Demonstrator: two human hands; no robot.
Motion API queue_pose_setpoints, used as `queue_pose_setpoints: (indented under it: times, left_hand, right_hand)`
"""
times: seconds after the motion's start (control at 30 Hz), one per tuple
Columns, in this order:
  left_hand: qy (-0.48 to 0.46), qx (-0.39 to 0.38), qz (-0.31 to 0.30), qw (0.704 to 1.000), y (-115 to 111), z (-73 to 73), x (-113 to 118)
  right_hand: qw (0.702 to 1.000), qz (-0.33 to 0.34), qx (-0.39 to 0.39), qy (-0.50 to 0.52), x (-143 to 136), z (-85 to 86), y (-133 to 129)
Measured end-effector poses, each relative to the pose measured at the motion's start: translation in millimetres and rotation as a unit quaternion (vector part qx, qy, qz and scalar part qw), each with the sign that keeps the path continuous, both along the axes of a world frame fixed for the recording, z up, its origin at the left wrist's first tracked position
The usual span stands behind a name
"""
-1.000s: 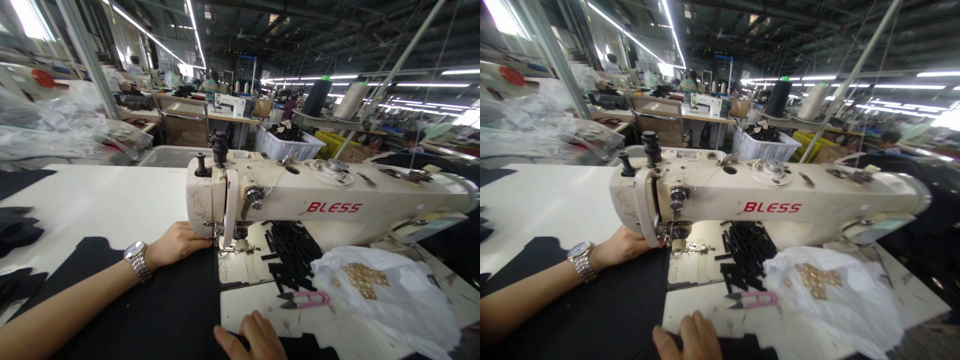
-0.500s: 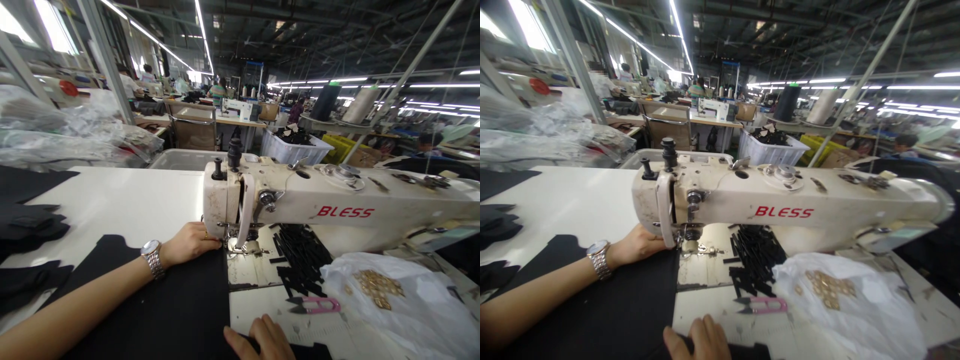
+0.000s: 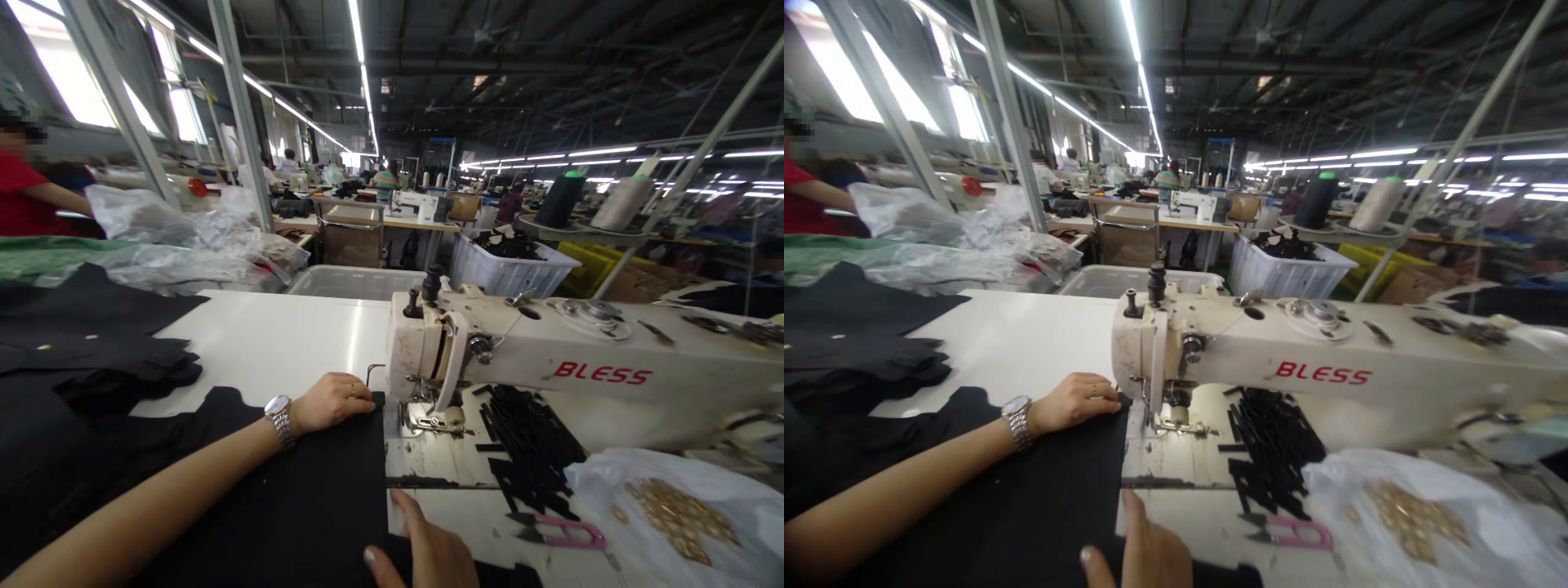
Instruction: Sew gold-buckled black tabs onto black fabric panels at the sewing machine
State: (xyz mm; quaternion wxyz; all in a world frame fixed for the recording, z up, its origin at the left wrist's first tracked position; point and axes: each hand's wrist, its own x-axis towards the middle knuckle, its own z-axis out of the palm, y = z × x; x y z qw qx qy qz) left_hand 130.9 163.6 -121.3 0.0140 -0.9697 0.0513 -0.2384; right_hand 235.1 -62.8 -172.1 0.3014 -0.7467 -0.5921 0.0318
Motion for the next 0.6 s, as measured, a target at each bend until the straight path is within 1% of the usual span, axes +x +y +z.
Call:
queue_pose_setpoints:
  times: [0.03,0.1,0.17,0.23,0.3,0.33,0.4,0.47,0.53,0.6]
  left_hand:
    - [0.009,0.003,0.005,1.0,3,-1.1,-5]
    - [0.035,0.007,0.017,0.999,8,-1.3,-13]
    - [0.086,0.001,0.058,0.995,12,4.0,-23]
    - [0.144,-0.016,0.14,0.979,20,17.1,-36]
    - [0.16,-0.026,0.235,0.958,33,38.1,-58]
    - [0.153,-0.028,0.288,0.945,41,50.7,-74]
    - [0.127,-0.03,0.408,0.904,57,77.1,-114]
    - [0.115,-0.036,0.522,0.845,69,99.8,-164]
    - [0.123,-0.048,0.611,0.781,73,114.3,-216]
    - [0.138,-0.066,0.674,0.722,70,119.7,-265]
  right_hand:
    - [0.998,-0.005,-0.013,0.066,-8,4.2,10]
    - [0.98,0.003,-0.004,0.201,-25,19.8,30]
    - [0.95,0.037,0.029,0.31,-41,45.5,47]
    - [0.923,0.084,0.064,0.37,-55,79.4,62]
    - [0.909,0.137,0.099,0.381,-68,116.6,78]
    - [0.908,0.161,0.114,0.371,-74,134.8,89]
    - [0.92,0.191,0.143,0.311,-85,167.3,116]
    - [0.95,0.174,0.163,0.202,-92,193.5,151]
    - [0.957,0.16,0.176,0.167,-90,214.9,190]
    - [0.961,0.128,0.191,0.155,-78,235.1,226]
